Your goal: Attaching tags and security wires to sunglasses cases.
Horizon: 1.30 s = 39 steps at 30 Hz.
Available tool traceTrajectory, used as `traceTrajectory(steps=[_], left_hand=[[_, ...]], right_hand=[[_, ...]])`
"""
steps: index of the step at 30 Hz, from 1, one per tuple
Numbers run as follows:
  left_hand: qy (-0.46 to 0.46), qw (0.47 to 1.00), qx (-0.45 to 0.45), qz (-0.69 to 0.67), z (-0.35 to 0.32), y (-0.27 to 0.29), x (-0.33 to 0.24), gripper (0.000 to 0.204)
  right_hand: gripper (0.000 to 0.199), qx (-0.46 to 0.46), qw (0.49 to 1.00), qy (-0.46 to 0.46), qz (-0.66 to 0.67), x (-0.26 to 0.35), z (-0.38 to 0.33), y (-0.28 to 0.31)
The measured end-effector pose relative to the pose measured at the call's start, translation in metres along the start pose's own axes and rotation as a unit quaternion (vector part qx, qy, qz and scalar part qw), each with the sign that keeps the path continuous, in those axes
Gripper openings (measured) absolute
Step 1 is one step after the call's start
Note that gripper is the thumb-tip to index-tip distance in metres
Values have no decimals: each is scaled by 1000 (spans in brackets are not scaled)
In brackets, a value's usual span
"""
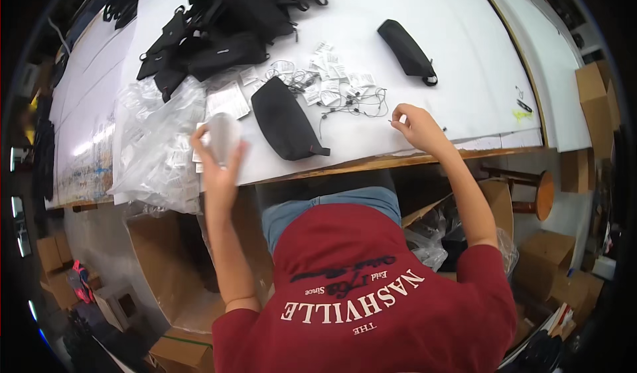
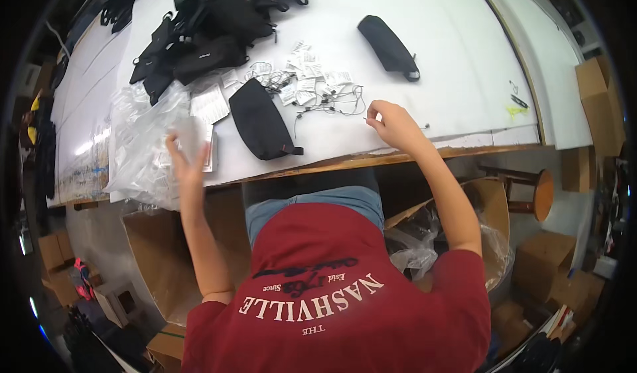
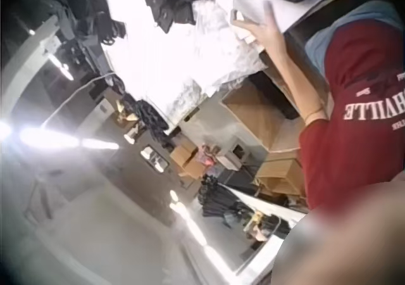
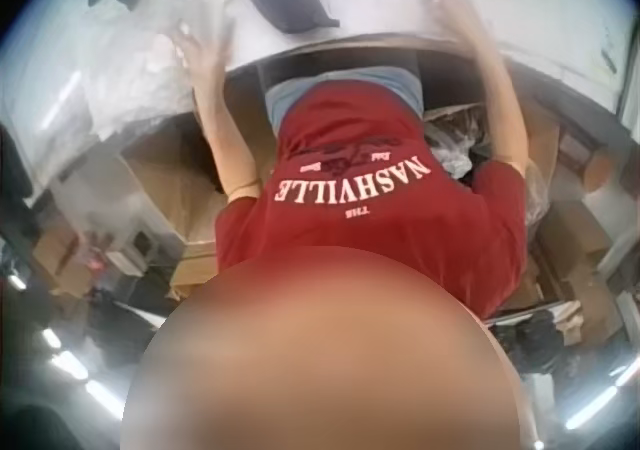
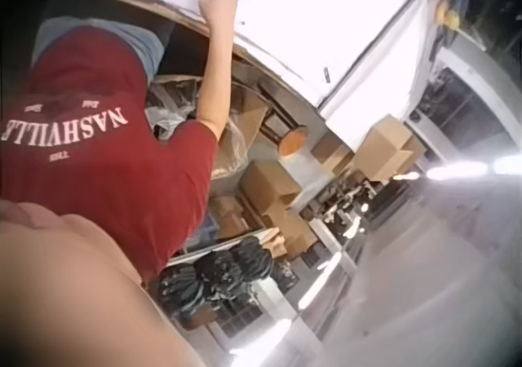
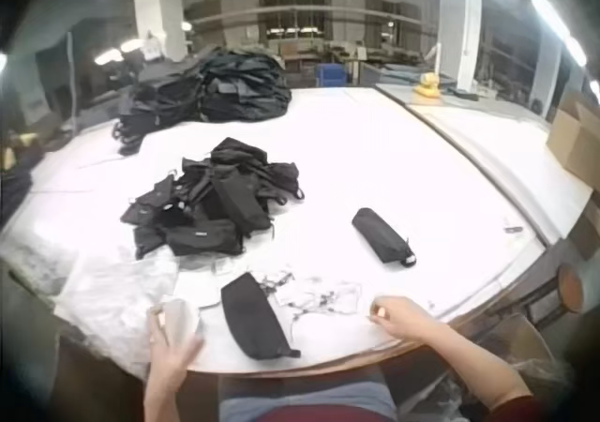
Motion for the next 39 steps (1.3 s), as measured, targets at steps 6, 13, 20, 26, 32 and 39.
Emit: traceTrajectory(steps=[6, 13, 20, 26, 32, 39], left_hand=[[23, 981, 76, -177, -39, -75, 0, 43], [-115, 988, 69, -73, -56, -90, -29, 10], [-230, 970, 58, 58, -61, -86, -46, 22], [-80, 974, 189, -100, -59, -72, -9, 10], [124, 923, 298, -210, -70, -91, 17, 11], [95, 922, 295, -231, -70, -99, 21, 11]], right_hand=[[6, -137, 892, 19, 430, 103, -27, 45], [7, -226, 875, 28, 428, 147, -34, 59], [8, -210, 879, 29, 427, 148, -25, 50], [8, -74, 848, 64, 521, 137, -24, 33], [8, 26, 858, 104, 502, 147, -26, 15], [12, 184, 719, 61, 668, 145, -22, -19]])
Point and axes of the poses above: each hand's wrist, its own z-axis towards the middle knuckle, its own y-axis out of the back of the hand, x = y × z, the point moved 6 cm from there along z, towards the middle knuckle, and after that the axes turned 5 degrees about -z, right-handed, at the moved point
